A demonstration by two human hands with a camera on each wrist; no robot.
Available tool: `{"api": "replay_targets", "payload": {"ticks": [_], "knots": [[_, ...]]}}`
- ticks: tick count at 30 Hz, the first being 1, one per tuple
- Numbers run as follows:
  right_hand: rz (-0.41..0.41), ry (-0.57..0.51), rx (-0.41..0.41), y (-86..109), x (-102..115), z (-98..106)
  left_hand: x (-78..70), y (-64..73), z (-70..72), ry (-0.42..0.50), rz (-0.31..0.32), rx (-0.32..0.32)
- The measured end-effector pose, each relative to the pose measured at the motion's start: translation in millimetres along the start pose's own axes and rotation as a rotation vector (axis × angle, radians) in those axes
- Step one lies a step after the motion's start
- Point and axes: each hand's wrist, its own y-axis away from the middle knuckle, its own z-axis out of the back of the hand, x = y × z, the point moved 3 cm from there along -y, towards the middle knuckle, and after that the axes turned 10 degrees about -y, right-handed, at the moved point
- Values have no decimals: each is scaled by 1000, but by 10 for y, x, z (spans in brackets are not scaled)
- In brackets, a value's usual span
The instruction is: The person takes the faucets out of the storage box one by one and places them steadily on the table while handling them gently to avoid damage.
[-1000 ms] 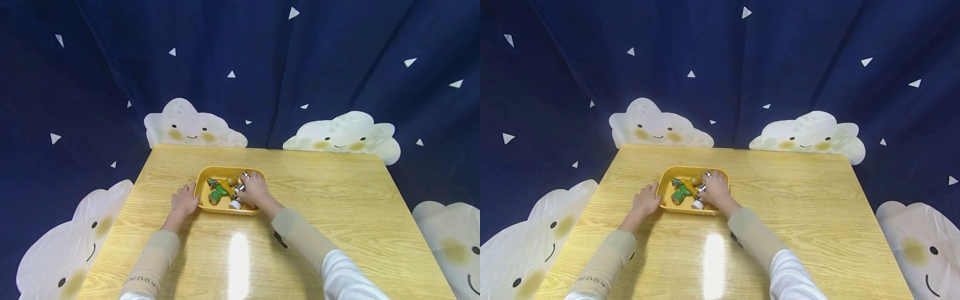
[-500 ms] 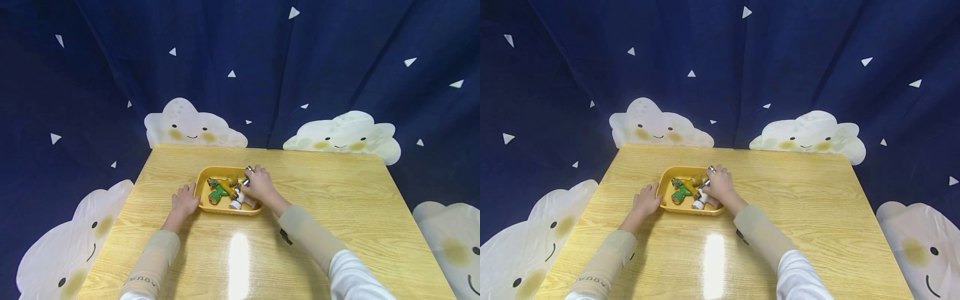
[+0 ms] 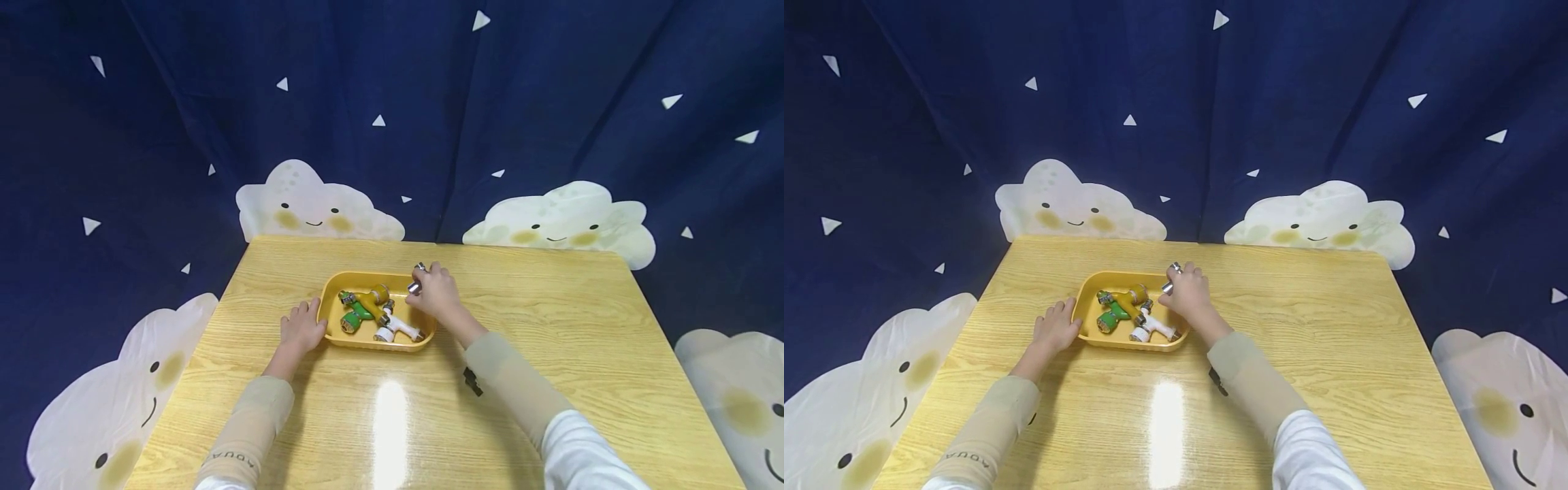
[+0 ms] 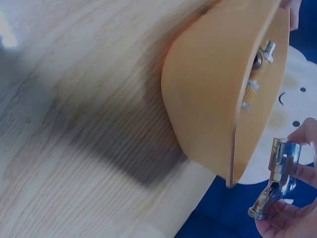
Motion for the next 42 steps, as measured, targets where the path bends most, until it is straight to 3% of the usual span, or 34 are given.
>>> {"api": "replay_targets", "payload": {"ticks": [6,15,27,42], "knots": [[-35,-37,-44,-32,-116,66,-1,-4,-18,-17,2,0],[-103,-52,-35,-50,-295,102,-7,-7,-8,-16,1,1],[-207,-69,-25,-16,-589,40,-1,-7,-17,3,8,2],[-260,-71,6,93,-860,-102,7,-10,-22,3,1,-1]]}}
